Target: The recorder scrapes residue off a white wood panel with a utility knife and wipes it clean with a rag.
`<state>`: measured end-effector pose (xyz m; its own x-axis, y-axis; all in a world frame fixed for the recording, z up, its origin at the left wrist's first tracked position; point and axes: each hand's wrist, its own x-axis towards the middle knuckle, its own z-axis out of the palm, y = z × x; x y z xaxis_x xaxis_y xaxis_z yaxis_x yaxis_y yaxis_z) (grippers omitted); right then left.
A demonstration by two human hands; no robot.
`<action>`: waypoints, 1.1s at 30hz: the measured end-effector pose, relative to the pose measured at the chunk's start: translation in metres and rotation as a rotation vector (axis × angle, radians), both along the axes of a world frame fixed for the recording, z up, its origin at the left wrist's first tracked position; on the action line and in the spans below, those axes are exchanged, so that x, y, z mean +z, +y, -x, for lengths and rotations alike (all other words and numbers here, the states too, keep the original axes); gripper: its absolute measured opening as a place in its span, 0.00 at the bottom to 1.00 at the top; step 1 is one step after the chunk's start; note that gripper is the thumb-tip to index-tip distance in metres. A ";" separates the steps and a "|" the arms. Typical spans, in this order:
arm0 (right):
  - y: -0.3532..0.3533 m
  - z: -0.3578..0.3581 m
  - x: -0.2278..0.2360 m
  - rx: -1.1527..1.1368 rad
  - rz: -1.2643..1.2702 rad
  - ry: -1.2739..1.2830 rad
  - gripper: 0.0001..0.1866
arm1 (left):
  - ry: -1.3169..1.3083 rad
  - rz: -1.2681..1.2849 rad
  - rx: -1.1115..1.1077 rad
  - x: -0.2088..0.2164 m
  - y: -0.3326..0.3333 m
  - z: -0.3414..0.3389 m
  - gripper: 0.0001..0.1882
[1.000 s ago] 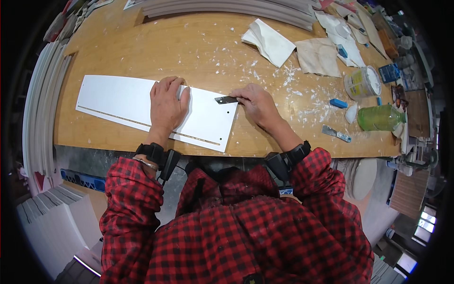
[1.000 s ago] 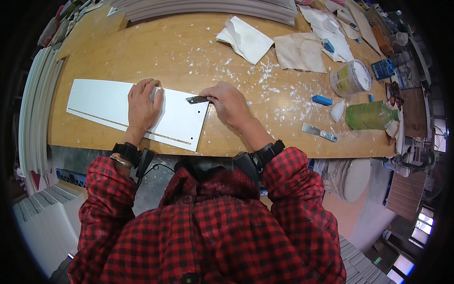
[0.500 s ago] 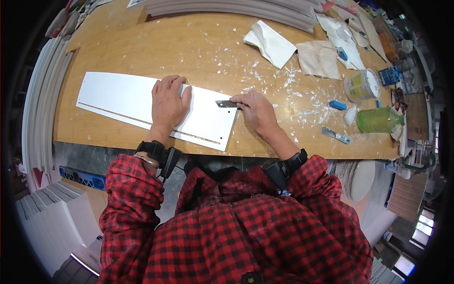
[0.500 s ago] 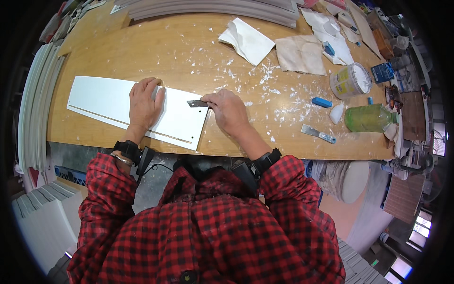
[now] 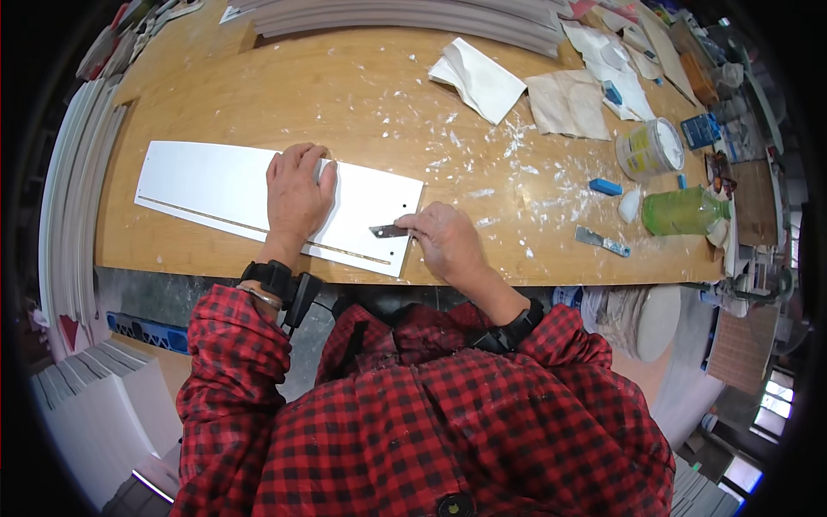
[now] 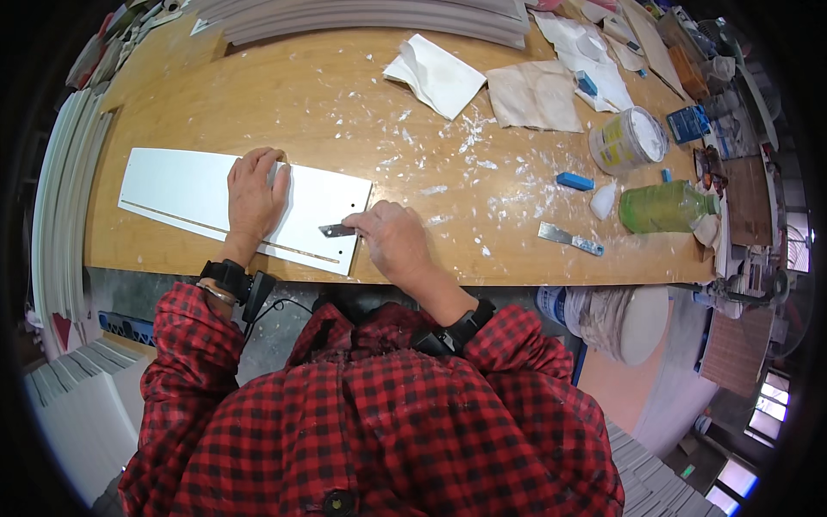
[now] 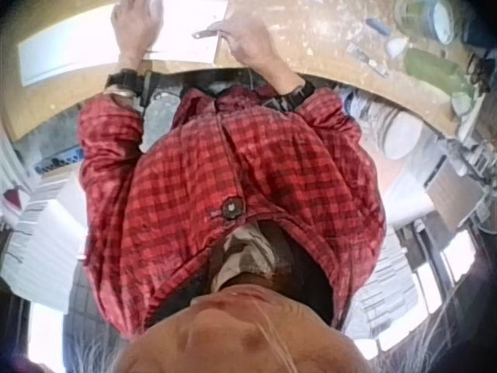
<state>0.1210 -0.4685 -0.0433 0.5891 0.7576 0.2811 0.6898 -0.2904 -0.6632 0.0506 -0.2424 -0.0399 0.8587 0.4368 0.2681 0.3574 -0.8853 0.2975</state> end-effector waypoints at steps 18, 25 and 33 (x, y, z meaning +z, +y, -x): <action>-0.031 0.066 0.000 0.462 0.053 0.096 0.09 | 0.001 -0.038 -0.010 -0.002 0.002 0.001 0.16; -0.014 -0.011 0.018 -0.213 -0.143 0.182 0.10 | -0.004 -0.060 -0.043 -0.003 0.004 0.000 0.16; 0.008 0.006 0.002 -0.103 0.001 -0.261 0.08 | -0.078 0.033 -0.109 -0.005 0.009 0.003 0.15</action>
<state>0.1151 -0.4600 -0.0417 0.5707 0.6981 0.4324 0.8041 -0.3683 -0.4667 0.0478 -0.2332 -0.0454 0.8786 0.3519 0.3227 0.2345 -0.9068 0.3504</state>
